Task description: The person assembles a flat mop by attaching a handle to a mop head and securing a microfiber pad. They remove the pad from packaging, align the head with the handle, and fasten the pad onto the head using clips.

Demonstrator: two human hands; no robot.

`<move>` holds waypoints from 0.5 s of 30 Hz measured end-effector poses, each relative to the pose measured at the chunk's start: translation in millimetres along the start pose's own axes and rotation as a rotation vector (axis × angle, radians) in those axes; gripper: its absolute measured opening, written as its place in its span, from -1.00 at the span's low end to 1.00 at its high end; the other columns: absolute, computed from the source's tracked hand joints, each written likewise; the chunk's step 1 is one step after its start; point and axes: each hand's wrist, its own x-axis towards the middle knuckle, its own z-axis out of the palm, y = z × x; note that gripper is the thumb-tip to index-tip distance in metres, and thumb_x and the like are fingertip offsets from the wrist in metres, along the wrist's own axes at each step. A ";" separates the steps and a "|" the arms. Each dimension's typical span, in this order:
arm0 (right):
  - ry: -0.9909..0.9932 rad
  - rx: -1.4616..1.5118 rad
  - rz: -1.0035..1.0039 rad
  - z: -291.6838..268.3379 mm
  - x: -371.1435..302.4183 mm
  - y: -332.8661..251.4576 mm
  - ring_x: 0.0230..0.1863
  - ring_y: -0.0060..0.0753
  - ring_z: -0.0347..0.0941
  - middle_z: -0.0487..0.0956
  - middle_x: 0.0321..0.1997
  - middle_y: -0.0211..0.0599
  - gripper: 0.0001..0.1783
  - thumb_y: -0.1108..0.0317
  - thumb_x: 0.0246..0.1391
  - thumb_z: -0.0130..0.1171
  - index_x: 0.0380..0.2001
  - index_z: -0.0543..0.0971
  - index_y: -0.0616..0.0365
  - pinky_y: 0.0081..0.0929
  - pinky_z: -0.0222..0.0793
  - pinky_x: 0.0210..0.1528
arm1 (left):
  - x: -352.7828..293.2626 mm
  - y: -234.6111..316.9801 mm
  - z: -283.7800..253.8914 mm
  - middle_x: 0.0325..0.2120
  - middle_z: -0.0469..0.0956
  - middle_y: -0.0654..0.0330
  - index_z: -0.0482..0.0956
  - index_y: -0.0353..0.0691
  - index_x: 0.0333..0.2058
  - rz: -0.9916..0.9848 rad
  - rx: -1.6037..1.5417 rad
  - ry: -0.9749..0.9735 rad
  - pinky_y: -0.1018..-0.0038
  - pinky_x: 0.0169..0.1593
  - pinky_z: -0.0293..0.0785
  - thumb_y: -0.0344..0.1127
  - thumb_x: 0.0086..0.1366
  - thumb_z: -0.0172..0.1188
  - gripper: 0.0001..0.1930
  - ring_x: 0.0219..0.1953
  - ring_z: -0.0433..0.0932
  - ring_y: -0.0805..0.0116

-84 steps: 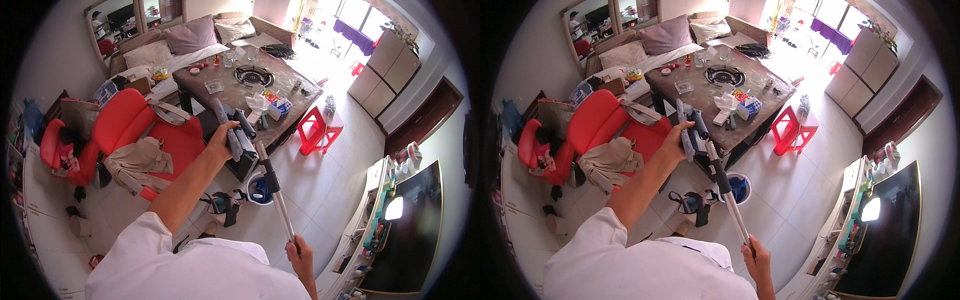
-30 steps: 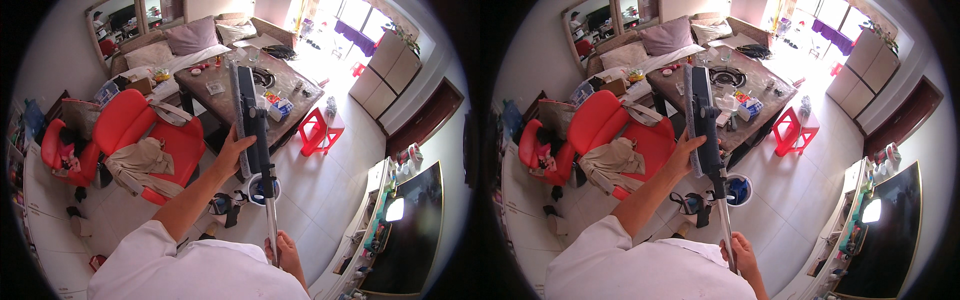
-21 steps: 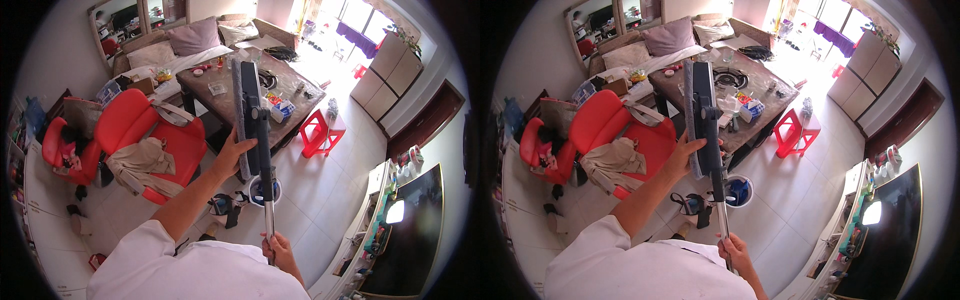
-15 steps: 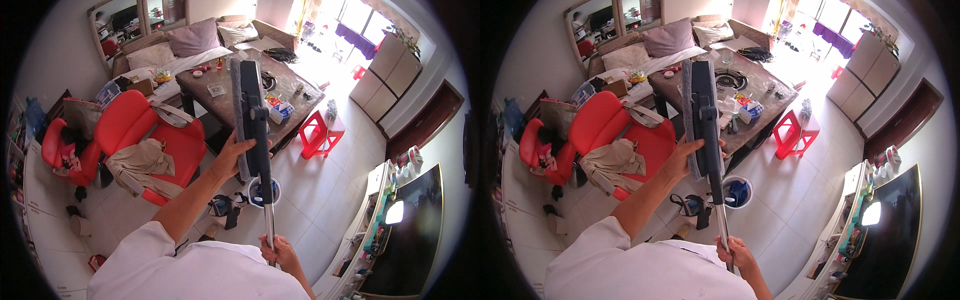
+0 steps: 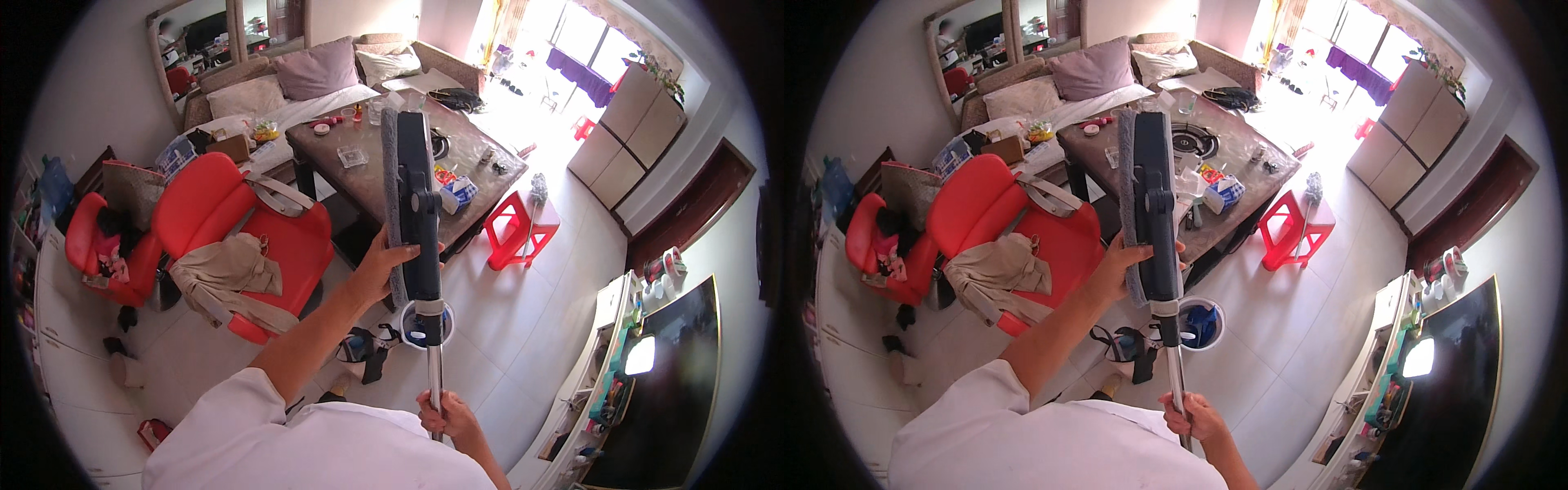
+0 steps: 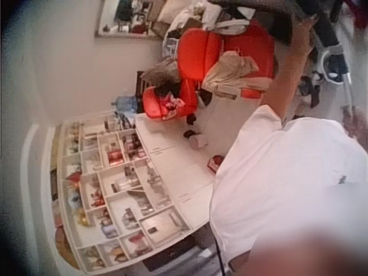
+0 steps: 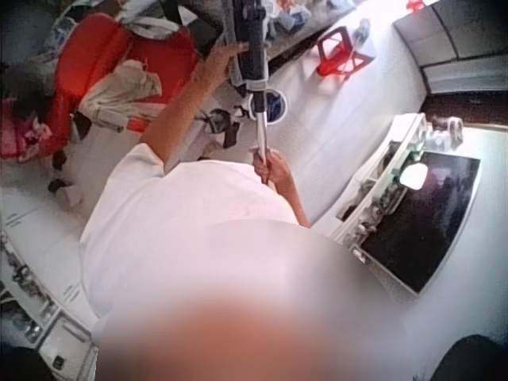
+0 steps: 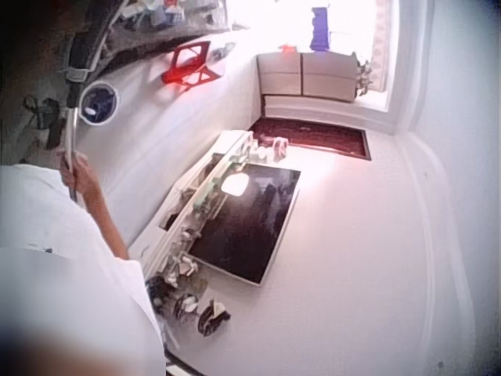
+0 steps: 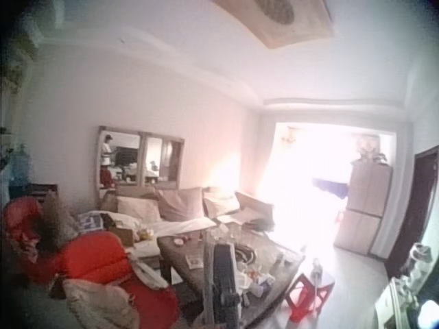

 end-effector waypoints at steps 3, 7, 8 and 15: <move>0.446 -0.528 -0.199 8.9 12.3 7.9 -0.66 -0.64 0.18 0.31 -0.63 -0.44 -0.64 0.17 0.20 -0.14 -0.18 0.43 0.27 -0.64 0.11 -0.65 | 3.1 -7.5 -15.4 -0.27 0.49 0.03 0.26 -0.24 -0.04 0.067 0.065 0.115 0.29 -0.21 0.54 -0.49 0.04 0.12 -0.54 -0.24 0.55 0.20; 0.830 -1.180 -0.390 6.2 22.4 23.0 -0.64 -0.68 0.24 0.36 -0.61 -0.46 -0.81 0.33 0.14 -0.01 -0.28 0.44 0.24 -0.65 0.16 -0.61 | 2.9 -20.6 -29.0 -0.25 0.41 0.16 0.16 -0.16 0.06 0.156 0.203 0.284 0.39 -0.16 0.49 -0.56 -0.03 0.10 -0.38 -0.27 0.48 0.34; 0.905 -1.248 -0.399 9.3 24.5 24.0 -0.64 -0.70 0.23 0.36 -0.62 -0.47 -0.83 0.34 0.13 0.02 -0.29 0.44 0.23 -0.66 0.15 -0.62 | 2.3 -19.3 -30.7 -0.24 0.42 0.15 0.16 -0.17 0.06 0.163 0.266 0.290 0.38 -0.13 0.48 -0.57 -0.03 0.09 -0.38 -0.26 0.48 0.32; 0.242 -0.192 0.002 9.2 4.7 -0.9 -0.73 -0.72 0.04 0.22 -0.69 -0.49 -0.57 0.11 0.24 -0.23 -0.17 0.39 0.30 -0.71 -0.03 -0.70 | -2.5 -1.1 -19.4 -0.27 0.53 0.09 0.33 -0.28 -0.08 0.056 0.117 0.005 0.39 -0.10 0.47 -0.48 0.04 0.14 -0.59 -0.24 0.53 0.29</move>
